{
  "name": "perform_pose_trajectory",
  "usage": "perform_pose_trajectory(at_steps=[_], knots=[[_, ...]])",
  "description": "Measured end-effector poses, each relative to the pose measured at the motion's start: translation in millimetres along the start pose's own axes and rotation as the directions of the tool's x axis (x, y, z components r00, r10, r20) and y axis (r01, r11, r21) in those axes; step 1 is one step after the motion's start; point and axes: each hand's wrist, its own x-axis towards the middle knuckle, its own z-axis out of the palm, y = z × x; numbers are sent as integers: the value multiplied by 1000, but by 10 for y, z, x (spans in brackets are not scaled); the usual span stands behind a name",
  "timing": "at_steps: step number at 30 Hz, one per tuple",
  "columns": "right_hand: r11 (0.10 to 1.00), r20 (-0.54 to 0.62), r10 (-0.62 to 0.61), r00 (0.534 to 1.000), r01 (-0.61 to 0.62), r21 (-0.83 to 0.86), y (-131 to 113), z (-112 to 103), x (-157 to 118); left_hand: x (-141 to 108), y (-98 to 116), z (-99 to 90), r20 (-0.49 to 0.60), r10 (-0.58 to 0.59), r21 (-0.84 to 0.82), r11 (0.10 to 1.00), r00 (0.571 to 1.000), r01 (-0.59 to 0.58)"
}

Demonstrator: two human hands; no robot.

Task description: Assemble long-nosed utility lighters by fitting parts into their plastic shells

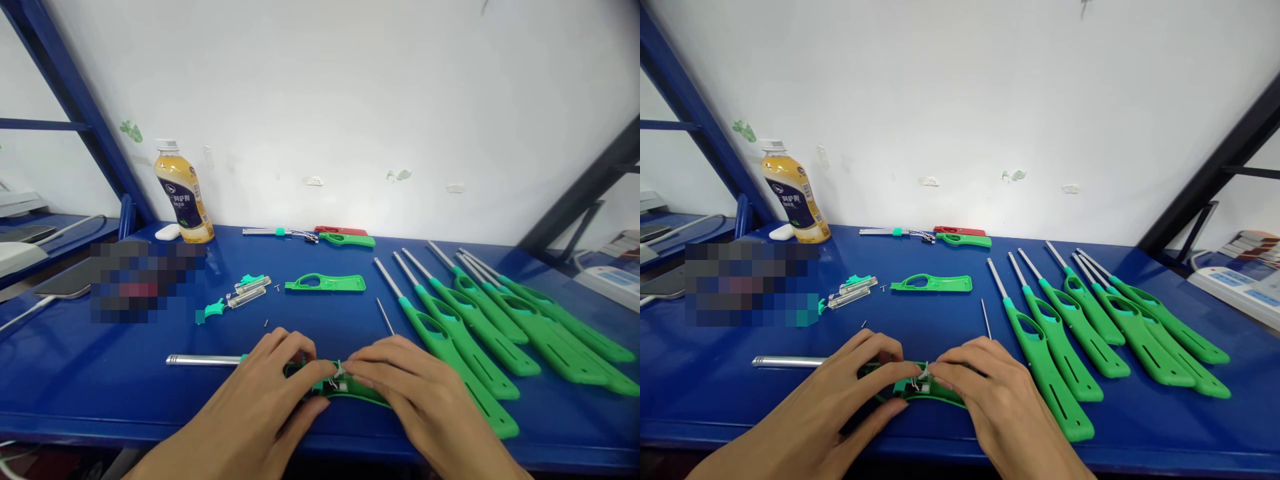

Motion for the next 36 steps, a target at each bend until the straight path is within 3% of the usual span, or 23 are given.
perform_pose_trajectory(at_steps=[25,36], knots=[[999,38,-21,999,23,-48,14,1,-24,5,-8,3,4,3,-12,1000,1000,-2],[997,26,53,998,-52,-50,-49,19,-18,6,0,-3,24,-3,-25,1000,1000,4]])
